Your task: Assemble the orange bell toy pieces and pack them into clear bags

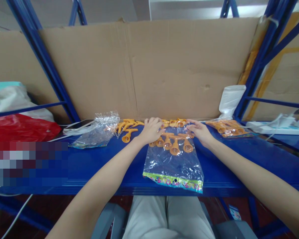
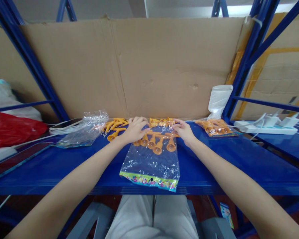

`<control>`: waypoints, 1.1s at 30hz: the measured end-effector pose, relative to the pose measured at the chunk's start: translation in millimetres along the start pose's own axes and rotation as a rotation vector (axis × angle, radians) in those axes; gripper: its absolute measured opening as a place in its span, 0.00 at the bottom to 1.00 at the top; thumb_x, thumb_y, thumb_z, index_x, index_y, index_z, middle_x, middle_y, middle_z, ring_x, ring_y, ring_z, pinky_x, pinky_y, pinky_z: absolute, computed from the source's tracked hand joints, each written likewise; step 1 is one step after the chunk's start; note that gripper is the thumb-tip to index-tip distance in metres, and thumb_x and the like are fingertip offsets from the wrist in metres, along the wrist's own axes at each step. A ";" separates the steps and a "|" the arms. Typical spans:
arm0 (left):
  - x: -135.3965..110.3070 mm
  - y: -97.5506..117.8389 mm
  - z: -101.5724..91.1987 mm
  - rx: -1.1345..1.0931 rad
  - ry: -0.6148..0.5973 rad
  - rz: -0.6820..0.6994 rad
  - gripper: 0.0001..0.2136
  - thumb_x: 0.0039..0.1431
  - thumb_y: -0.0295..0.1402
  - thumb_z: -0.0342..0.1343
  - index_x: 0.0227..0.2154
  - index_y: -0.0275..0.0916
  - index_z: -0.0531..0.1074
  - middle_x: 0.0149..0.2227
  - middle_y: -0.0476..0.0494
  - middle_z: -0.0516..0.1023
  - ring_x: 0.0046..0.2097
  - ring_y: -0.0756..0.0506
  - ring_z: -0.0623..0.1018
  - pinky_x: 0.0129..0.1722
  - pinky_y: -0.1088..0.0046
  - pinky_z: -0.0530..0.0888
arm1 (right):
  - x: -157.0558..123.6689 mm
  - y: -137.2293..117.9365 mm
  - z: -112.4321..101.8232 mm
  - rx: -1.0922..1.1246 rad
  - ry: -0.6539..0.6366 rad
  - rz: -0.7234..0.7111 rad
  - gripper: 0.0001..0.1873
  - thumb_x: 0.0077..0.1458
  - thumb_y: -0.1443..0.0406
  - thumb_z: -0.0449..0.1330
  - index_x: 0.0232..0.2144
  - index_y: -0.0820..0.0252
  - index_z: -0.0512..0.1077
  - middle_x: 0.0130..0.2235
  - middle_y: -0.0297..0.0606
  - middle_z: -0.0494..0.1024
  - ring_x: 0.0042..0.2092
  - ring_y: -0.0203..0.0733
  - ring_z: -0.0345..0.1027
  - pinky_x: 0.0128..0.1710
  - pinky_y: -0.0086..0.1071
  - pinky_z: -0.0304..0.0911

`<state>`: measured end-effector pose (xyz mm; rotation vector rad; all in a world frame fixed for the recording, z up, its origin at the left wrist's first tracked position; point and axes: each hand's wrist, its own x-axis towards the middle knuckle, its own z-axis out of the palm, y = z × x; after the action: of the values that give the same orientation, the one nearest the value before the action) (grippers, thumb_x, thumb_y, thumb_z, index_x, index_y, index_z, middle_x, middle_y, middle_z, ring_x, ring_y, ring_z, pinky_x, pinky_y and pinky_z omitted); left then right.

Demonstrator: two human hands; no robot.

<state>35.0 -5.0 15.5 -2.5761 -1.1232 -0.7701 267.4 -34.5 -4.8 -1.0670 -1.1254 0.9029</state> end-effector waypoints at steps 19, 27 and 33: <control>4.8 -9.5 9.3 -0.097 0.001 -0.149 0.09 0.58 0.29 0.43 0.29 0.40 0.68 0.40 0.41 0.75 0.49 0.40 0.66 0.50 0.55 0.54 | -2.0 -1.9 2.7 -0.035 0.034 0.011 0.14 0.44 0.71 0.60 0.38 0.61 0.70 0.25 0.31 0.76 0.23 0.31 0.67 0.28 0.27 0.65; 6.7 -6.7 5.1 -0.102 0.069 -0.158 0.09 0.60 0.28 0.41 0.30 0.39 0.65 0.35 0.42 0.74 0.44 0.41 0.68 0.50 0.56 0.52 | 1.6 0.9 0.8 -0.078 0.034 -0.012 0.15 0.45 0.69 0.59 0.40 0.61 0.69 0.26 0.32 0.75 0.23 0.31 0.67 0.29 0.28 0.66; 6.2 -4.8 1.0 -0.160 0.068 -0.164 0.10 0.61 0.28 0.38 0.33 0.40 0.65 0.29 0.46 0.72 0.40 0.43 0.69 0.51 0.56 0.51 | 7.1 5.2 -4.1 -0.344 0.032 -0.410 0.19 0.47 0.60 0.62 0.43 0.53 0.71 0.45 0.39 0.72 0.40 0.40 0.69 0.43 0.38 0.66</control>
<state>35.4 2.4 18.1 -2.5859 -1.3144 -1.0157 272.7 -27.2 -8.4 -1.0646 -1.4402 0.3746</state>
